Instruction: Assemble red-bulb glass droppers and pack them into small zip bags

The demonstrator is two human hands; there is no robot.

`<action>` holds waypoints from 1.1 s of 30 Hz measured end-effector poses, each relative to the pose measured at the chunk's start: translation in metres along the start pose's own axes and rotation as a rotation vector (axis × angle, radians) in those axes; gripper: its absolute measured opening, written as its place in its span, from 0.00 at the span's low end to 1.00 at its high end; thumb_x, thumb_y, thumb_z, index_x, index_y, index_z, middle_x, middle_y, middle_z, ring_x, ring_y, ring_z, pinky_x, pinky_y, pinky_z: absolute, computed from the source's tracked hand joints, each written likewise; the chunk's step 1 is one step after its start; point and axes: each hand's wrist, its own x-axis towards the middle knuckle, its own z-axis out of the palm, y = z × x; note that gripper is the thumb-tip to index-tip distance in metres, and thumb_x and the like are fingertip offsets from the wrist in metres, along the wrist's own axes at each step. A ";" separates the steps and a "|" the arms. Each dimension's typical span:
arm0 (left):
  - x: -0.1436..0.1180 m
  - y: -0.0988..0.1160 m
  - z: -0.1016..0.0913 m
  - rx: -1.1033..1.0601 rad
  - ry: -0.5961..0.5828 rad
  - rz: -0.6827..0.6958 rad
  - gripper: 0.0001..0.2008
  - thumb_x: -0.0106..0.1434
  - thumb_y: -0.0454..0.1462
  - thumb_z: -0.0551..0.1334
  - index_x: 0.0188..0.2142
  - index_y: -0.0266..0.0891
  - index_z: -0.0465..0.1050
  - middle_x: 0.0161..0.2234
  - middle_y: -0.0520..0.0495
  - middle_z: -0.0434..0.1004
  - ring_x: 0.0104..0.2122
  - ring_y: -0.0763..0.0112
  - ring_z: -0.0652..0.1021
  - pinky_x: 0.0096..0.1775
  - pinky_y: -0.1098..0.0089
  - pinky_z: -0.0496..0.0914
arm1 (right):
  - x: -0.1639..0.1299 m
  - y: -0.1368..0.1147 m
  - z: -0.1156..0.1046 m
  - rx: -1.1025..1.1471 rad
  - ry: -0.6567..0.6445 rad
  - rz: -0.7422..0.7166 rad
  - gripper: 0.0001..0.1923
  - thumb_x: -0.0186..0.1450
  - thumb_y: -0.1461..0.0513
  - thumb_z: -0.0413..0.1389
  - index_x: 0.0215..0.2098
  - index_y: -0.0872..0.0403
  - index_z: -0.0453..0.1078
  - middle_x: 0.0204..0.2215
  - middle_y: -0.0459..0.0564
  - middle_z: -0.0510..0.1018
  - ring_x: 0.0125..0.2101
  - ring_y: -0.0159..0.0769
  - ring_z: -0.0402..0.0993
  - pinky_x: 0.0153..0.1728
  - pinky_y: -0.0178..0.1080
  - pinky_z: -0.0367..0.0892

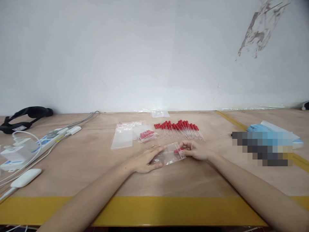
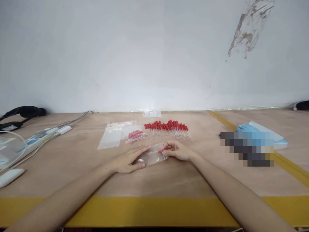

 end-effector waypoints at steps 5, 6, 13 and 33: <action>-0.002 -0.008 0.002 -0.073 0.108 -0.054 0.26 0.59 0.47 0.56 0.55 0.42 0.58 0.53 0.44 0.65 0.51 0.62 0.67 0.51 0.61 0.62 | 0.001 0.000 -0.003 -0.318 0.054 -0.027 0.20 0.52 0.51 0.58 0.38 0.55 0.73 0.36 0.52 0.77 0.35 0.36 0.71 0.37 0.38 0.64; -0.001 -0.009 0.002 -0.087 0.109 -0.041 0.24 0.59 0.46 0.57 0.54 0.42 0.60 0.52 0.44 0.66 0.50 0.63 0.68 0.51 0.62 0.62 | 0.001 0.000 -0.003 -0.414 0.047 -0.055 0.20 0.53 0.51 0.57 0.38 0.54 0.74 0.36 0.51 0.77 0.35 0.36 0.71 0.37 0.38 0.64; -0.001 -0.010 0.001 -0.133 0.082 0.000 0.21 0.60 0.43 0.57 0.52 0.41 0.64 0.53 0.43 0.65 0.52 0.63 0.67 0.53 0.61 0.60 | 0.002 -0.010 -0.022 -0.724 0.144 -0.058 0.16 0.58 0.55 0.50 0.36 0.54 0.74 0.32 0.48 0.78 0.31 0.35 0.71 0.31 0.35 0.64; -0.002 -0.009 0.004 -0.087 0.119 -0.034 0.17 0.62 0.42 0.54 0.47 0.39 0.69 0.52 0.41 0.65 0.53 0.64 0.65 0.53 0.61 0.60 | 0.096 -0.026 -0.014 -1.220 0.704 0.318 0.15 0.55 0.73 0.48 0.41 0.66 0.67 0.38 0.69 0.71 0.42 0.47 0.69 0.36 0.40 0.64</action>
